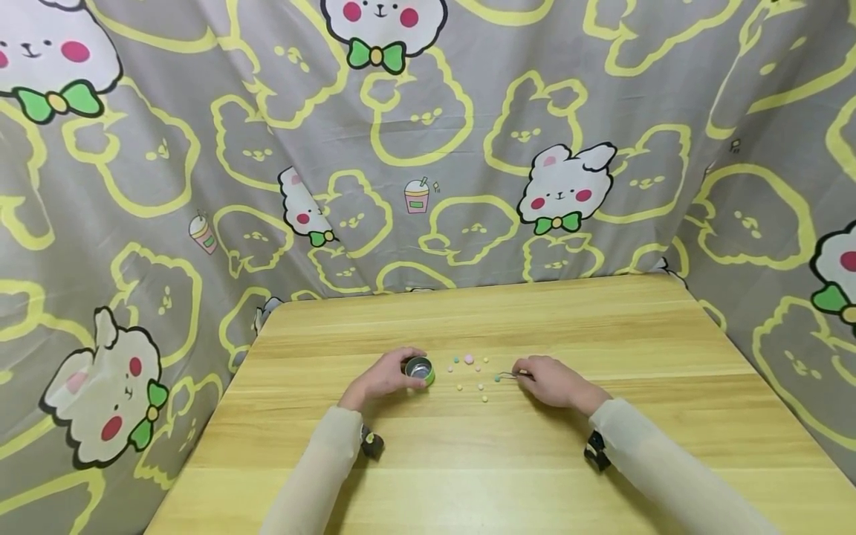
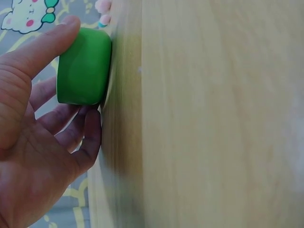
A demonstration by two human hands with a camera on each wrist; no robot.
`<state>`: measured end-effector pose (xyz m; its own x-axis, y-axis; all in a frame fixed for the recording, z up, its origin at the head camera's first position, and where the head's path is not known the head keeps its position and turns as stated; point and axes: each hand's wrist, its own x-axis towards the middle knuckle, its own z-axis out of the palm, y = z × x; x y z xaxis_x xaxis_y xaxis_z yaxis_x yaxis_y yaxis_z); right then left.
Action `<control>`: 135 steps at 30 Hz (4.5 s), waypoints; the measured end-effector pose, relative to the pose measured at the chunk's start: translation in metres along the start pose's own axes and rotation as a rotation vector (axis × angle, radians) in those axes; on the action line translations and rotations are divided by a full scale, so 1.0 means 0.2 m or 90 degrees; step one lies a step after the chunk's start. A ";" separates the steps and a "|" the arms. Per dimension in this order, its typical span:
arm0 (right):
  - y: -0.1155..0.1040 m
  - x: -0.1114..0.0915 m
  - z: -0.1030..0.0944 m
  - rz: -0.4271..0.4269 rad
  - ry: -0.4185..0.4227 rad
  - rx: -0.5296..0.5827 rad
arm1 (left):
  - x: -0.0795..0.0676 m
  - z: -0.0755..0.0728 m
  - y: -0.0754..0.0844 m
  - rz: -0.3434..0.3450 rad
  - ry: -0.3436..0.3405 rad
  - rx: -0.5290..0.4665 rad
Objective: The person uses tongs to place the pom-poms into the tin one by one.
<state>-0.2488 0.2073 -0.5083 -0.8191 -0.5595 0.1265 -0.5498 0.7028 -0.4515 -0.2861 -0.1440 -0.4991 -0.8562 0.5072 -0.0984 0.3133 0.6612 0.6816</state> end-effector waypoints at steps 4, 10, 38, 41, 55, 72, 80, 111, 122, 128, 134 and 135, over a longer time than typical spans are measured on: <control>0.01 0.00 0.01 0.004 0.001 -0.011 | 0.00 0.00 0.00 0.000 -0.002 0.001; 0.01 0.00 0.01 0.002 -0.003 -0.021 | 0.01 0.00 -0.01 0.003 -0.003 -0.001; 0.00 0.00 -0.01 -0.007 -0.013 -0.026 | 0.00 -0.02 0.01 0.000 -0.009 -0.028; -0.01 0.00 -0.01 -0.007 -0.018 -0.026 | 0.00 -0.02 0.01 0.002 -0.008 -0.027; -0.03 0.01 -0.02 -0.016 -0.028 -0.022 | 0.00 -0.02 0.01 0.009 -0.004 -0.020; -0.01 0.02 -0.02 -0.048 -0.016 -0.025 | 0.01 -0.03 0.00 -0.002 -0.010 -0.012; 0.00 0.03 -0.02 -0.029 -0.013 -0.011 | 0.00 -0.03 0.00 0.014 -0.016 -0.012; -0.15 0.22 -0.03 -0.047 0.010 0.054 | -0.02 -0.01 0.01 0.005 0.000 -0.041; -0.23 0.32 -0.01 -0.104 0.018 0.032 | -0.02 -0.01 0.01 0.010 -0.003 -0.044; -0.29 0.37 0.00 -0.107 -0.001 0.040 | -0.02 -0.01 0.00 0.005 -0.001 -0.044; -0.32 0.40 0.02 -0.119 -0.006 0.024 | -0.01 -0.01 -0.01 -0.005 -0.005 -0.043; -0.33 0.40 0.02 -0.122 -0.005 0.020 | -0.01 -0.01 -0.01 -0.004 -0.005 -0.041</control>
<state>-0.2783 0.1145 -0.4720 -0.6989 -0.6852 0.2051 -0.6897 0.5698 -0.4468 -0.2858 -0.1476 -0.4980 -0.8549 0.5074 -0.1083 0.2806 0.6279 0.7259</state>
